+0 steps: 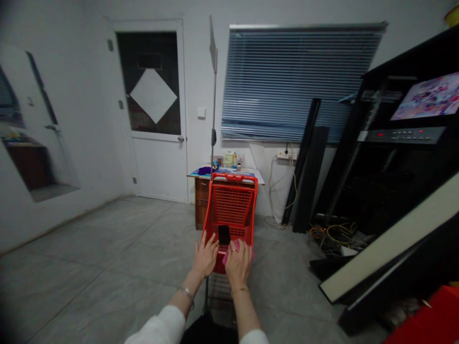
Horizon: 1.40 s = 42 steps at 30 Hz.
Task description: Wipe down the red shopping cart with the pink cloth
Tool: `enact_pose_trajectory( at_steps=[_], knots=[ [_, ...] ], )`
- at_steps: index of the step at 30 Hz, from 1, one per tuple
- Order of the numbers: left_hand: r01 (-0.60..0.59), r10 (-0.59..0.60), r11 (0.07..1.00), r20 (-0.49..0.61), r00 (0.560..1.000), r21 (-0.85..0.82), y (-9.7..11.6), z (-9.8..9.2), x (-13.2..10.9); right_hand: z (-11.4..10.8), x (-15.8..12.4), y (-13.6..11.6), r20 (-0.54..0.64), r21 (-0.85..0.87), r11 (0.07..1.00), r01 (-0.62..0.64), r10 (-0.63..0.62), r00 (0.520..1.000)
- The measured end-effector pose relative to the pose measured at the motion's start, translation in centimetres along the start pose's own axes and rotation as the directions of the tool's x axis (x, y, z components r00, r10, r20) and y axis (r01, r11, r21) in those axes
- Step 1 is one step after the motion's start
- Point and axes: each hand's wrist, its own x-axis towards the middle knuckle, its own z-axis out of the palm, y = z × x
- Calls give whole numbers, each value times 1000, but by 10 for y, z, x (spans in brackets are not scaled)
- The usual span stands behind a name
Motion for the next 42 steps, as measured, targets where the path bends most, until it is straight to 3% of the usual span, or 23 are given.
enact_pose_trajectory(
  at_steps=[3,5,13,17,24,29,35,38,40,42],
  knots=[
    [-13,13,1000,0,1000,11,-3,2,1,5,1,-27,58,18,998,52,-53,997],
    [-21,21,1000,-8,1000,13,-7,0,0,2,3,-28,92,26,995,98,-100,991],
    [-29,29,1000,-30,999,-10,-6,-6,-1,-17,9,52,87,121,975,189,-200,976],
    [1,-1,1000,-44,999,-7,0,0,-1,-20,12,60,97,176,962,208,-227,969],
    [16,-15,1000,-61,998,8,-11,-4,-1,-33,16,35,229,147,975,169,-199,953],
    [63,-57,993,-63,996,104,-39,-18,2,-34,10,-9,270,124,983,135,-164,949],
    [217,-198,960,-120,973,177,-72,-35,7,-30,12,-58,319,357,922,149,-270,909],
    [178,-170,972,-58,984,156,-67,-38,8,-31,34,-56,276,439,889,132,-273,921],
    [132,-129,985,-33,991,109,-53,-35,7,-31,54,-46,222,380,916,132,-229,948],
    [53,-51,996,-29,998,67,-37,-30,4,-29,71,-36,226,289,942,170,-239,944]
  ],
)
